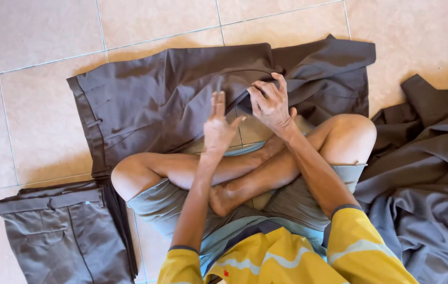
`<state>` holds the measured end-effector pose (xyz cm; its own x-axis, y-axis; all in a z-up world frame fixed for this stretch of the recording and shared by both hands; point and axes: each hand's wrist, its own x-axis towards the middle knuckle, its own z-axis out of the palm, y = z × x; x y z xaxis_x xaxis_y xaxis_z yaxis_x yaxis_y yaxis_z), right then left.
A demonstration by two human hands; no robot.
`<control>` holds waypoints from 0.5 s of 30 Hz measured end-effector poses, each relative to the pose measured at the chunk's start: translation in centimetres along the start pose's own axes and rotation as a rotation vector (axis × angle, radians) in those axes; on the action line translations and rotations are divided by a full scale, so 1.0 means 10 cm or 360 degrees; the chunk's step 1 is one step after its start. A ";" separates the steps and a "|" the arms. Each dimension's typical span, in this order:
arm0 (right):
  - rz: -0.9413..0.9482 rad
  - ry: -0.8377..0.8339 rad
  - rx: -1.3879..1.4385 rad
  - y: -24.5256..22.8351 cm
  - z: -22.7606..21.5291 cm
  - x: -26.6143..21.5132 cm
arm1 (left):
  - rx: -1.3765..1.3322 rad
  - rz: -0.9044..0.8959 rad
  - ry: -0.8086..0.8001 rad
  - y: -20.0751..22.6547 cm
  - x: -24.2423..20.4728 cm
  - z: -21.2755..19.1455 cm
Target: The person is sitting on the floor and folding brown trousers into neat rectangular shapes.
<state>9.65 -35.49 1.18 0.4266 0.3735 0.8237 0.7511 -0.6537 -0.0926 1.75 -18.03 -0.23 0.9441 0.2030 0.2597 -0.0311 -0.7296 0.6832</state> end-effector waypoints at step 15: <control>0.0224 -0.0258 -0.0119 0.22 0.15 0.06 | 0.0822 0.0539 0.0797 -0.18 0.71 -1.29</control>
<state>12.33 -35.76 0.61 0.6045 0.3720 0.7044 0.6416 -0.7515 -0.1538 4.28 -6.91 9.20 0.6469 0.0957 0.7565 -0.0184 -0.9898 0.1410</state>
